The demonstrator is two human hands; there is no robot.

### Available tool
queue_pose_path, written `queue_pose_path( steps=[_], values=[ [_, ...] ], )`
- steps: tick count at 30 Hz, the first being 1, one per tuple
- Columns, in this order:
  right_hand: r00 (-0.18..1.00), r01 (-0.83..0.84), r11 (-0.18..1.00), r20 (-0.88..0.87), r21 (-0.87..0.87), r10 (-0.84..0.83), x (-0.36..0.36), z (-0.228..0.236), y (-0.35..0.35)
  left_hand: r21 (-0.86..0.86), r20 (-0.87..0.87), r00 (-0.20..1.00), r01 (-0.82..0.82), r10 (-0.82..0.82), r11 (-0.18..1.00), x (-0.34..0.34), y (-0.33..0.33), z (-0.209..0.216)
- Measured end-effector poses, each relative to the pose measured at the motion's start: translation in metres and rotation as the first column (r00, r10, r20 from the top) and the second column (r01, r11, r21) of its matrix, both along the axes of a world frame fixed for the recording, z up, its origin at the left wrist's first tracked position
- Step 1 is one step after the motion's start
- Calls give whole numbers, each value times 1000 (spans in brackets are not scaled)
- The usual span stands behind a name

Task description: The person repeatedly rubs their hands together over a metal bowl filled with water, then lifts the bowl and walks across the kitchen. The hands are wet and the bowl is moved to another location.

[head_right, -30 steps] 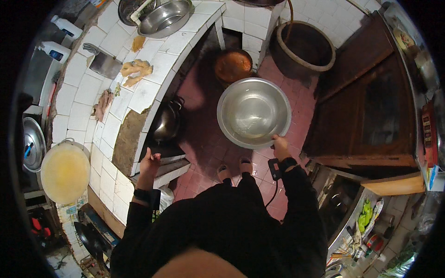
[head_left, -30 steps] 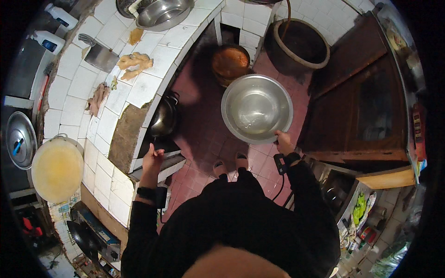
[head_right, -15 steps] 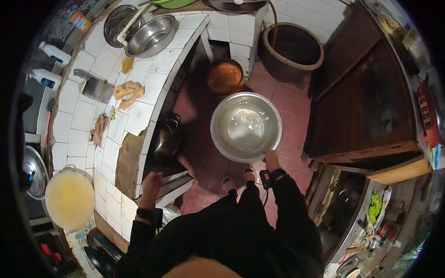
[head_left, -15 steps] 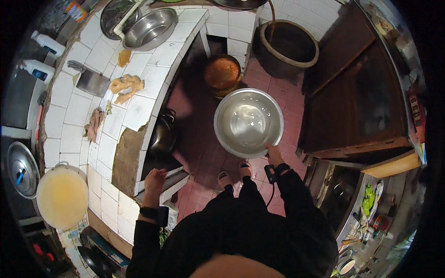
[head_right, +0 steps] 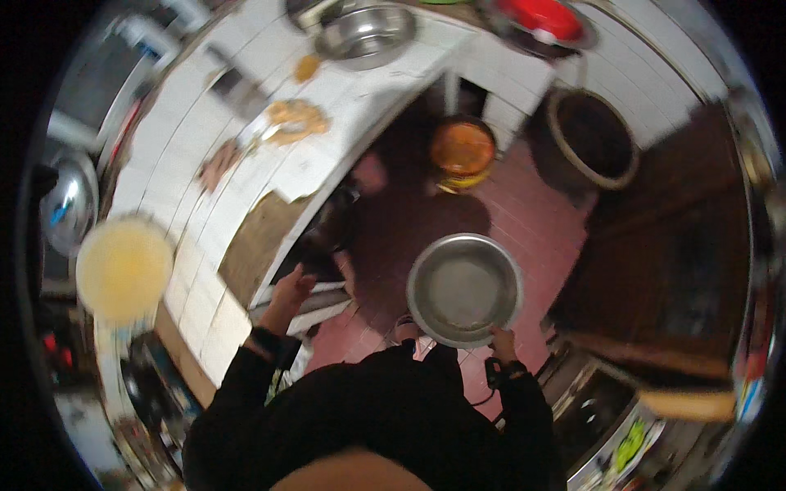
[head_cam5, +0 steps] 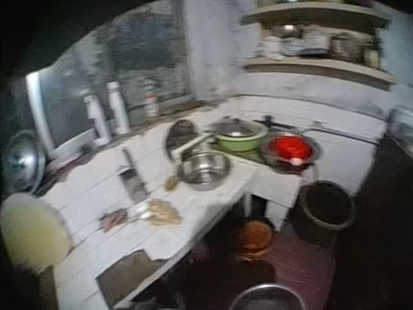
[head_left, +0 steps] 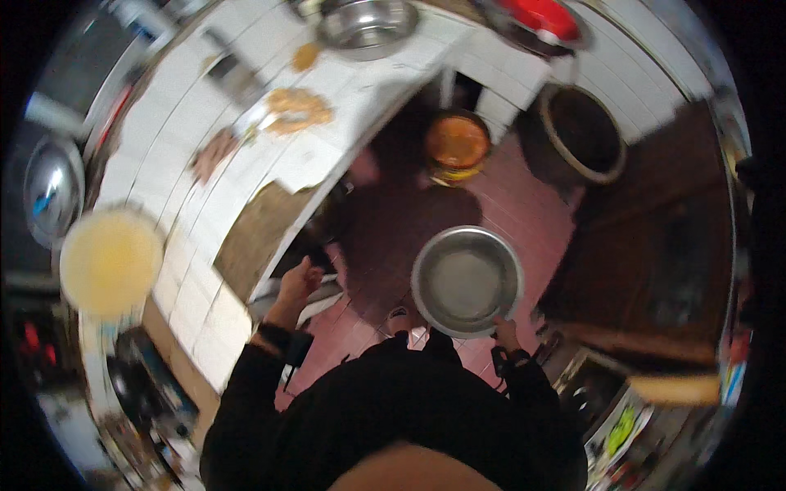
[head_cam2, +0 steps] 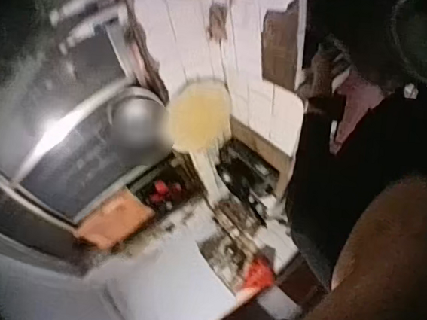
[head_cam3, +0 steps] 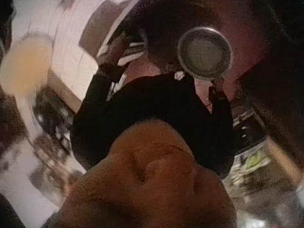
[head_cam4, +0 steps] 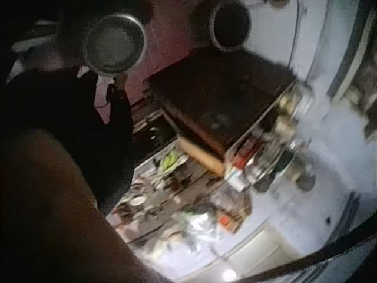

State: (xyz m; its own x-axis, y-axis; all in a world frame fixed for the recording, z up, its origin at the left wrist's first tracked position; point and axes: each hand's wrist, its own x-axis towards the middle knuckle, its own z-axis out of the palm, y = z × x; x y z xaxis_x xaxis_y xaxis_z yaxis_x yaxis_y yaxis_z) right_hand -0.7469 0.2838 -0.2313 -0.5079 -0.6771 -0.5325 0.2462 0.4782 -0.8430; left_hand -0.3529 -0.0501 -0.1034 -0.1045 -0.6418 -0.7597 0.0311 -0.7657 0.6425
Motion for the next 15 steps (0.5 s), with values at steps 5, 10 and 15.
queue_pose_path(
  steps=[5,10,15],
  values=[
    [999,-35,910,15,414,32,-46,7,-36,-162,-68,995,-76,66,984,22,33,6],
    [950,-312,935,87,169,301,-58,18,-112,-188,-51,907,-419,418,888,53,97,23],
    [670,-717,673,-88,179,737,-29,44,-182,-185,49,695,-699,717,691,84,217,33]
  ],
)
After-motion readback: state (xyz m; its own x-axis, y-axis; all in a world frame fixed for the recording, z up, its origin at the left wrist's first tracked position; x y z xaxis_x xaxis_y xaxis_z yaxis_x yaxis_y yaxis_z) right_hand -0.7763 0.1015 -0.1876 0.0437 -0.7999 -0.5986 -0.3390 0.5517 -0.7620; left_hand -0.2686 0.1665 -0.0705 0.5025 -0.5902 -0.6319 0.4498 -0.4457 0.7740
